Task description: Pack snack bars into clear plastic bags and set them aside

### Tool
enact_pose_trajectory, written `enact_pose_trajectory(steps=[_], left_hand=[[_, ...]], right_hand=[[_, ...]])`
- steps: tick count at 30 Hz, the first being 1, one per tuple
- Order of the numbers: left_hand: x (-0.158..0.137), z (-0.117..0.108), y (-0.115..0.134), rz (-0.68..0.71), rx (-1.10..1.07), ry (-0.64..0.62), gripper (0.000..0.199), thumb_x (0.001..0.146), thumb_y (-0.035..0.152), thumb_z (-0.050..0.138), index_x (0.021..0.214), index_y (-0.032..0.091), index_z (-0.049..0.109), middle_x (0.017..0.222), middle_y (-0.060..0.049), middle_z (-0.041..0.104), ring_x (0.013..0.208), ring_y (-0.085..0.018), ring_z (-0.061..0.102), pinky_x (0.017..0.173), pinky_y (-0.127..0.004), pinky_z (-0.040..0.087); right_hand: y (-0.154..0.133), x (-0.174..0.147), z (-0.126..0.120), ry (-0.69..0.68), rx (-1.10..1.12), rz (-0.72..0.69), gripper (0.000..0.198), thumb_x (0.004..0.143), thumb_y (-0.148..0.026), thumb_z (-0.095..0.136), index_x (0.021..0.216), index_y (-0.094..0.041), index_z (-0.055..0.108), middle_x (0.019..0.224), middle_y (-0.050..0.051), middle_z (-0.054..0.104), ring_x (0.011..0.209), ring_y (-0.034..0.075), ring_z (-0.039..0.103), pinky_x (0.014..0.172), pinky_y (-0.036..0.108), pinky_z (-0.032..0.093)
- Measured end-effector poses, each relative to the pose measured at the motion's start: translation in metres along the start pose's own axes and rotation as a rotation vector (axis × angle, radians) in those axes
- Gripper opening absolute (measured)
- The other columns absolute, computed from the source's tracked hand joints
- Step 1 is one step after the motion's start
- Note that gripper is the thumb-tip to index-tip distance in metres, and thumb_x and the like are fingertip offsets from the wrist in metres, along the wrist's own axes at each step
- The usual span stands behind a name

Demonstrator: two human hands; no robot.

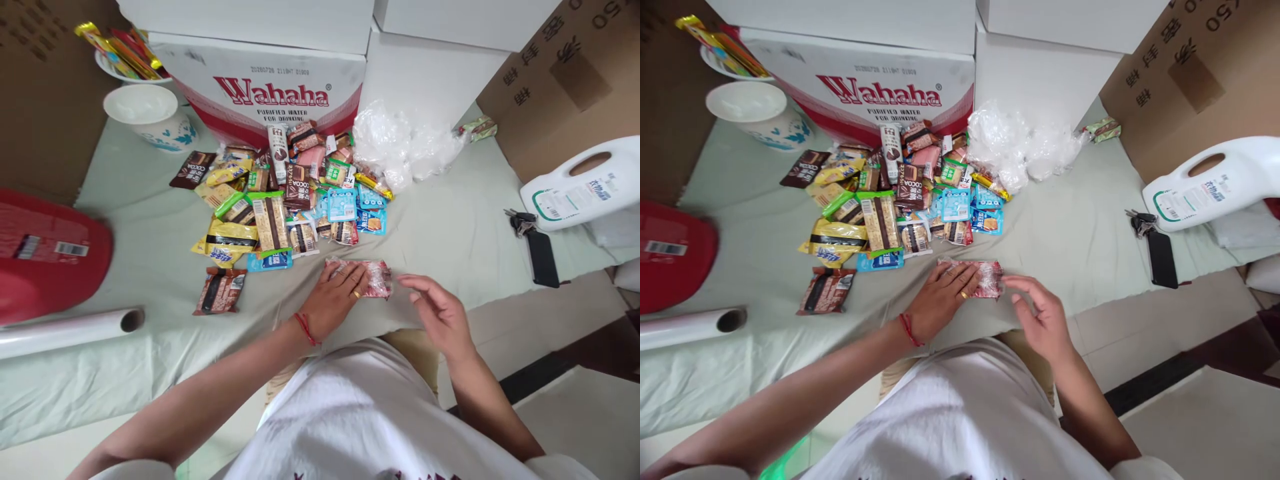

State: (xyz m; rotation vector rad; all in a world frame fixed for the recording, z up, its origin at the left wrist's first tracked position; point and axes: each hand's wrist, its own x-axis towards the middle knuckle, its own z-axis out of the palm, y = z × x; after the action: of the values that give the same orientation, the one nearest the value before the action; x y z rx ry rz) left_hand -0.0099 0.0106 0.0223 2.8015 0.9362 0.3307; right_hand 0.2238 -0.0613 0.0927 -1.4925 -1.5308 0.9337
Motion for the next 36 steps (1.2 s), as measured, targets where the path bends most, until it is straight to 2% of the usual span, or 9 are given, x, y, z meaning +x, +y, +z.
enact_pose_trajectory(steps=[3,5,10,14,19,22,26,32,36], left_hand=[[0.007,-0.015,-0.008,-0.113,-0.184,0.01,0.048,0.103,0.013,0.039,0.147,0.018,0.056,0.149,-0.015,0.061,0.139,-0.027,0.055,0.116,-0.052,0.04],[0.011,-0.033,-0.008,-0.236,-0.515,0.045,0.045,0.104,0.022,0.04,0.146,0.019,0.057,0.145,-0.014,0.065,0.134,-0.027,0.059,0.114,-0.048,0.044],[0.02,-0.053,0.013,-0.437,-1.672,-0.011,0.053,0.095,0.055,0.06,0.135,0.02,0.064,0.121,-0.008,0.075,0.11,-0.026,0.071,0.098,-0.04,0.055],[0.029,-0.027,0.036,-0.706,-2.045,0.076,0.055,0.079,0.049,0.079,0.123,0.018,0.067,0.113,-0.008,0.077,0.1,-0.023,0.073,0.092,-0.037,0.057],[0.044,-0.005,0.049,-0.855,-1.91,0.319,0.047,0.085,0.037,0.06,0.128,0.017,0.062,0.13,-0.01,0.071,0.12,-0.026,0.068,0.101,-0.042,0.056],[0.053,-0.005,0.047,-0.743,-1.705,0.339,0.046,0.089,0.028,0.048,0.132,0.018,0.062,0.15,-0.01,0.058,0.141,-0.025,0.054,0.115,-0.044,0.049],[0.065,-0.006,0.041,-0.564,-1.371,0.259,0.04,0.096,0.025,0.043,0.129,0.021,0.066,0.159,-0.009,0.048,0.149,-0.023,0.043,0.122,-0.046,0.041],[0.097,0.008,0.058,-0.335,-0.856,0.368,0.031,0.1,0.026,0.053,0.128,0.017,0.061,0.148,-0.019,0.05,0.146,-0.031,0.042,0.121,-0.063,0.038],[0.11,0.027,0.084,-0.181,-0.796,0.249,0.035,0.093,0.018,0.054,0.126,0.013,0.064,0.144,-0.021,0.055,0.147,-0.035,0.042,0.118,-0.063,0.043]], right_hand=[[0.012,0.002,-0.007,0.259,0.091,0.171,0.018,0.1,-0.035,0.061,0.104,-0.025,0.075,0.104,0.005,0.077,0.1,0.021,0.07,0.095,0.036,0.055],[0.019,0.005,-0.007,0.325,0.192,0.24,0.021,0.097,-0.042,0.065,0.101,-0.023,0.074,0.099,0.005,0.077,0.092,0.021,0.069,0.088,0.037,0.056],[0.014,0.011,0.017,0.093,0.399,0.256,0.063,0.091,-0.072,0.058,0.128,-0.022,0.068,0.123,0.013,0.073,0.109,0.029,0.07,0.085,0.043,0.059],[0.001,0.015,0.051,0.011,0.522,0.339,0.07,0.088,-0.069,0.064,0.139,-0.021,0.062,0.119,0.012,0.076,0.11,0.031,0.071,0.091,0.045,0.059],[-0.003,0.019,0.074,0.14,0.614,0.383,0.057,0.087,-0.056,0.073,0.134,-0.024,0.063,0.129,0.009,0.074,0.115,0.028,0.07,0.102,0.045,0.055],[-0.001,0.019,0.074,0.154,0.628,0.349,0.053,0.087,-0.053,0.075,0.131,-0.025,0.064,0.128,0.007,0.074,0.114,0.026,0.07,0.104,0.044,0.054],[0.009,0.023,0.054,0.211,0.612,0.367,0.047,0.087,-0.053,0.076,0.123,-0.023,0.068,0.121,0.008,0.077,0.105,0.026,0.073,0.099,0.044,0.056],[0.069,0.076,-0.052,0.669,0.383,0.362,0.056,0.078,-0.052,0.083,0.122,-0.021,0.07,0.121,0.009,0.076,0.104,0.024,0.072,0.095,0.04,0.055],[0.132,0.143,-0.138,0.805,0.247,0.405,0.057,0.067,-0.048,0.087,0.111,-0.016,0.068,0.101,0.009,0.076,0.082,0.022,0.071,0.078,0.038,0.057]])
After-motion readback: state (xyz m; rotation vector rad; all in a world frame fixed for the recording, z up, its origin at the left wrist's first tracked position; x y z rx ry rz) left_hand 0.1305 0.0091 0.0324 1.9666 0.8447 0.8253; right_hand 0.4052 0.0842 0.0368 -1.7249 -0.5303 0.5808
